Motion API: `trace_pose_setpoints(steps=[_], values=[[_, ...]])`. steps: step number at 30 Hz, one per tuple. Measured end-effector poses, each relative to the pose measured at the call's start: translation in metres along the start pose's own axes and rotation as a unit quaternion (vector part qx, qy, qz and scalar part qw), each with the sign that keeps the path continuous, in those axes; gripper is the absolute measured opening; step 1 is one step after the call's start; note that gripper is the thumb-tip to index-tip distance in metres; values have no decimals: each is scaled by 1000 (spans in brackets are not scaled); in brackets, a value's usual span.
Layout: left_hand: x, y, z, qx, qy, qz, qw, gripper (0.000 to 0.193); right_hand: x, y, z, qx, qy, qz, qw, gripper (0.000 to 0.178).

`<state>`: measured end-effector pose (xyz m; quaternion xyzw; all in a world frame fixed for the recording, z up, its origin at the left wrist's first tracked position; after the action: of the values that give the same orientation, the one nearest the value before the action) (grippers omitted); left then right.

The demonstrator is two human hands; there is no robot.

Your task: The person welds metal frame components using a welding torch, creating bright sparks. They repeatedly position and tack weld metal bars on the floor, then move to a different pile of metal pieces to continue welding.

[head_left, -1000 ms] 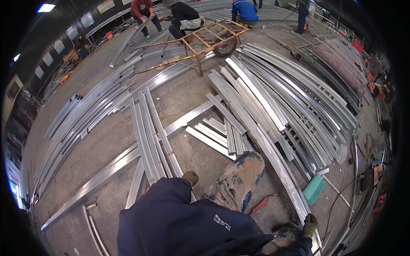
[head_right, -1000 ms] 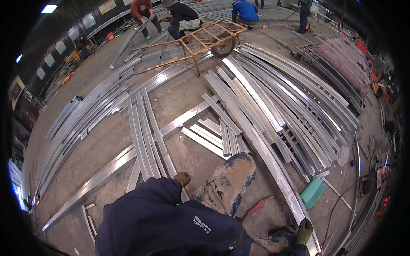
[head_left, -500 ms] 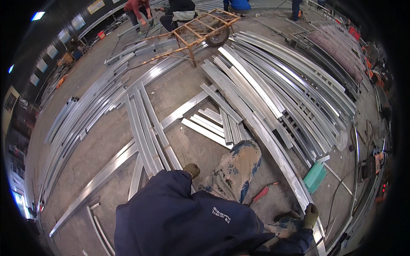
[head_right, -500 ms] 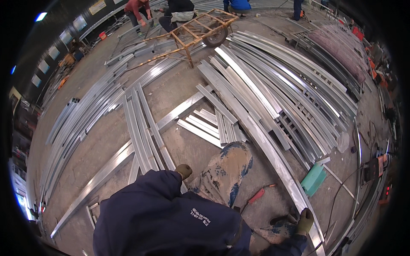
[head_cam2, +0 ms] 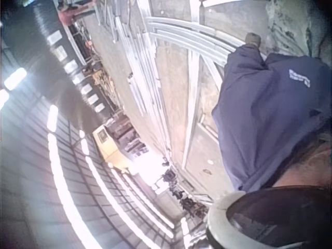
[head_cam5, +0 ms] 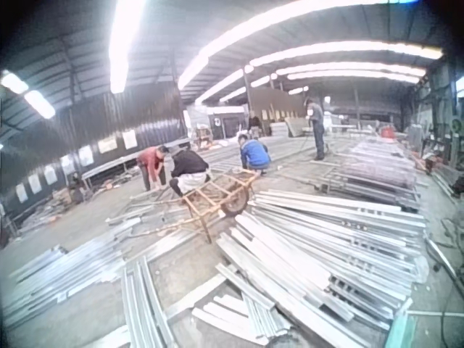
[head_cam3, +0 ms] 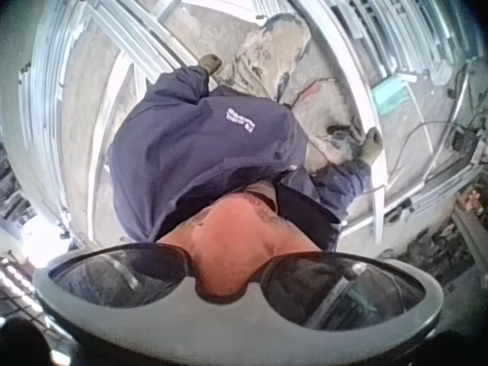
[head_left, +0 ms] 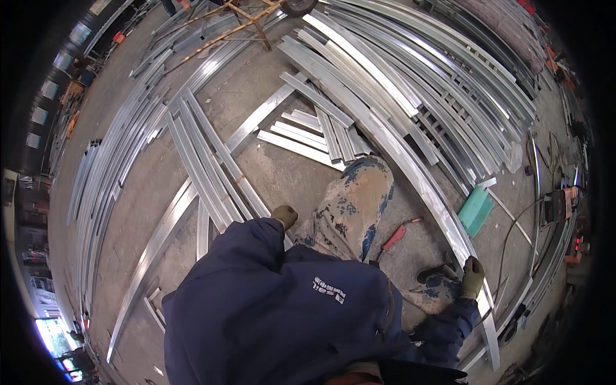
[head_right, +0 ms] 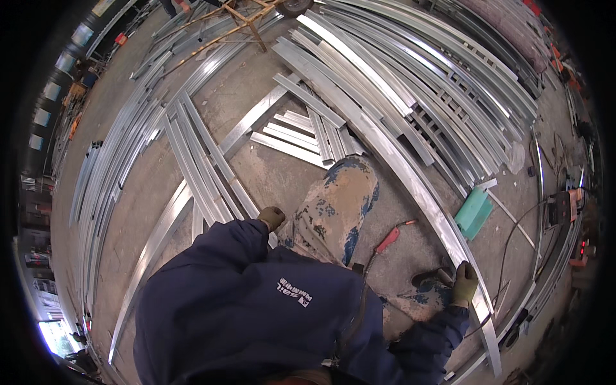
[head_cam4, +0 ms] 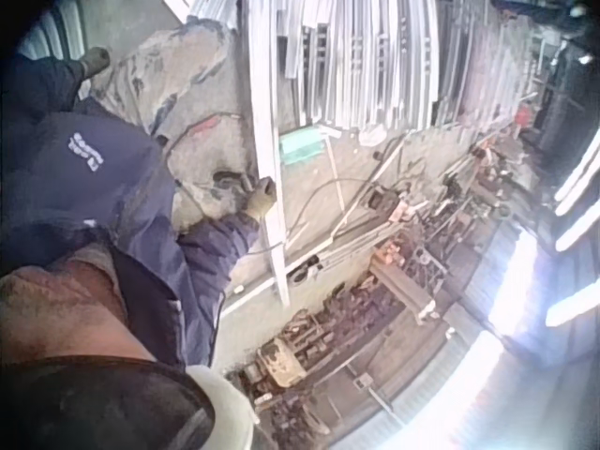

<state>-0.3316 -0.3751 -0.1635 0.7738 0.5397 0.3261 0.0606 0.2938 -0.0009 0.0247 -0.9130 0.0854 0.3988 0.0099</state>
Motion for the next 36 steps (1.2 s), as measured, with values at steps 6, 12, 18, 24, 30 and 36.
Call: trace_pose_setpoints(steps=[6,12,18,24,30,36], values=[[2,-1,2,-13,-26,21,999,35,-11,7,2,-5,25,9,1000,40],[16,8,9,-45,-14,6,999,39,-10,8,-7,3,36,19,999,38],[-2,-2,16,-63,-14,-4,998,60,-26,25,2,6,-31,76,997,39],[38,-26,11,-43,19,5,999,71,-29,21,1,-20,38,36,998,41],[102,-68,8,-26,52,33,998,83,-39,26,3,-34,86,60,994,40],[244,-109,10,-24,151,117,981,83,-28,13,20,-68,134,84,985,40]])
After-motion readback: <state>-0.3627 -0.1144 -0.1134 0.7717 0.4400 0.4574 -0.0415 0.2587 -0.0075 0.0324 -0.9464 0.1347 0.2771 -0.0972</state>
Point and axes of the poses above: each hand's wrist, its own y-axis away from the middle knuckle, its own z-axis out of the palm, x = y × z, the point moved 3 cm from there along -y, towards the middle knuckle, and after that the axes turned 15 degrees about x, right-handed, at the moved point
